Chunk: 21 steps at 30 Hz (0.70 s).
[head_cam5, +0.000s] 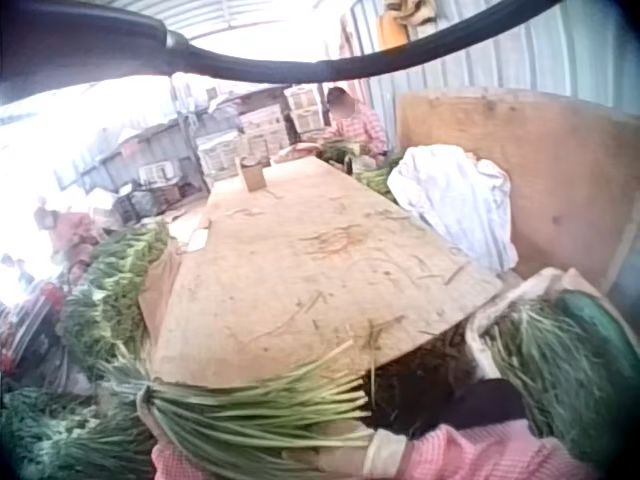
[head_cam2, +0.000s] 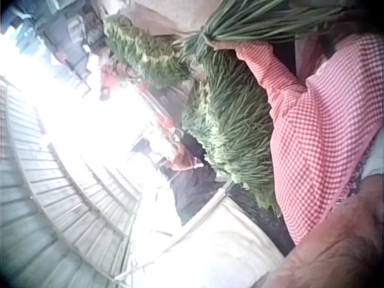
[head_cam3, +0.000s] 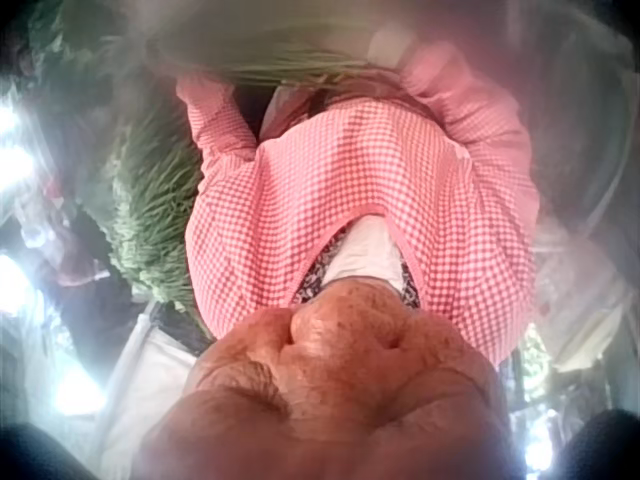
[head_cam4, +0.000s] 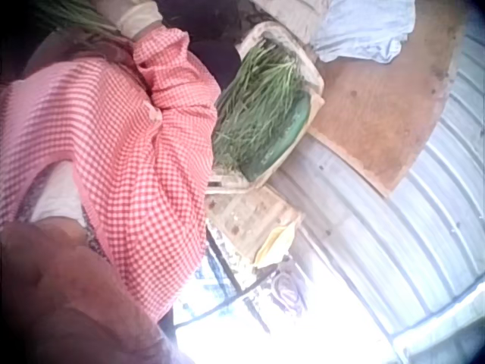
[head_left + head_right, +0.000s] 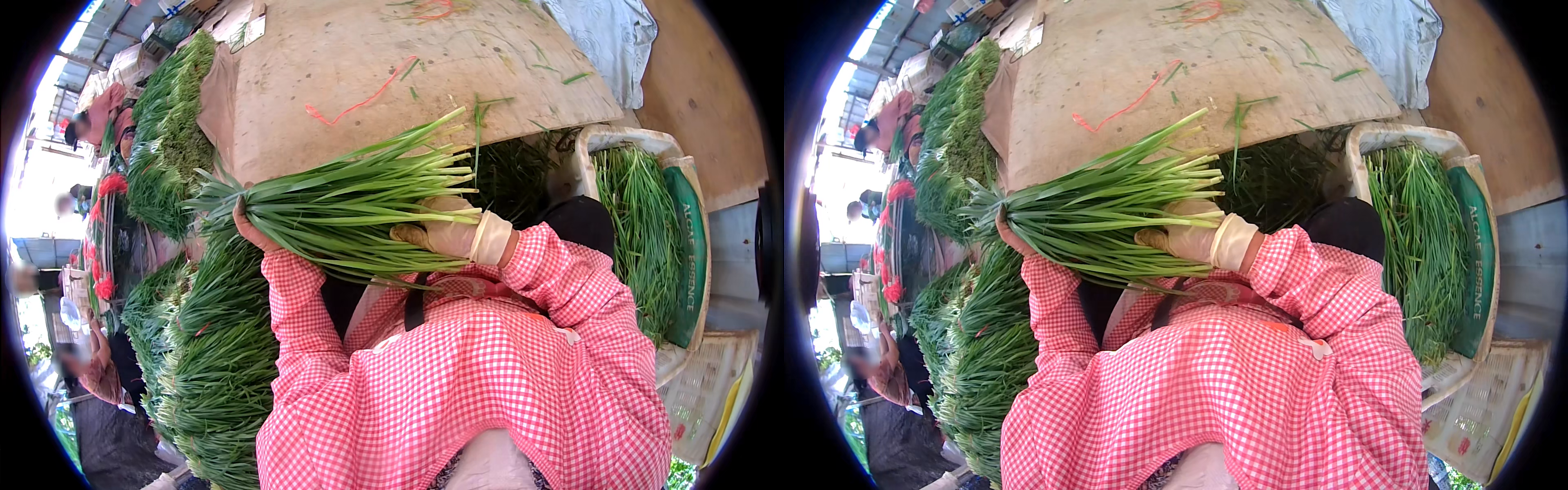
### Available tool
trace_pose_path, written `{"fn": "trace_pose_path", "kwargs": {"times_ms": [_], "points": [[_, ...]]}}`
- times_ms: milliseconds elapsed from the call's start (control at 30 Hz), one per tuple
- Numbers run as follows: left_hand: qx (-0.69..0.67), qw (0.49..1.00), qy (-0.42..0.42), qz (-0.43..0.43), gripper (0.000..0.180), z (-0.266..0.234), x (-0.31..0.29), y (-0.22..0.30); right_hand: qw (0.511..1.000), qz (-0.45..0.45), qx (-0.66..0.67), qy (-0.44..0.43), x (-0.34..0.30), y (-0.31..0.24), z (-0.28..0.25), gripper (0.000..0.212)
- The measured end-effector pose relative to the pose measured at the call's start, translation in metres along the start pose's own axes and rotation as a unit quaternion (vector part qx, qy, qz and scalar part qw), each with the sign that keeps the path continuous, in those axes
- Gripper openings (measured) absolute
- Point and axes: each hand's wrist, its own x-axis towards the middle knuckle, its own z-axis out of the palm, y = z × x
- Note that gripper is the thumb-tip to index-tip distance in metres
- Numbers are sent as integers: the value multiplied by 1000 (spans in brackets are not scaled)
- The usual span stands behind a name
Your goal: The person bundles green chives by hand, shaking the stems to remove debris and arranging them into organized bunches.
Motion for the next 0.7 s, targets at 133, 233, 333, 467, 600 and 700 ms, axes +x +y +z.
{"fn": "trace_pose_path", "kwargs": {"times_ms": [133,233,333,467,600,700], "points": [[0,1000,-18,-3,27,9,2,-2,997,43,-32,51,-6,11,7,27],[-2,1000,-13,5,26,24,-1,0,978,120,-171,-26,-10,9,-4,24],[-30,998,-57,-10,26,25,7,-4,969,20,-244,29,-35,48,4,21],[-72,993,-95,-15,21,26,5,-3,912,200,-306,-183,-19,24,-18,18],[-114,988,-103,-12,17,39,11,-11,933,134,-326,-77,-28,38,-27,27],[-183,975,-127,-11,17,54,14,-14,940,98,-324,-52,-36,47,-30,25]]}}
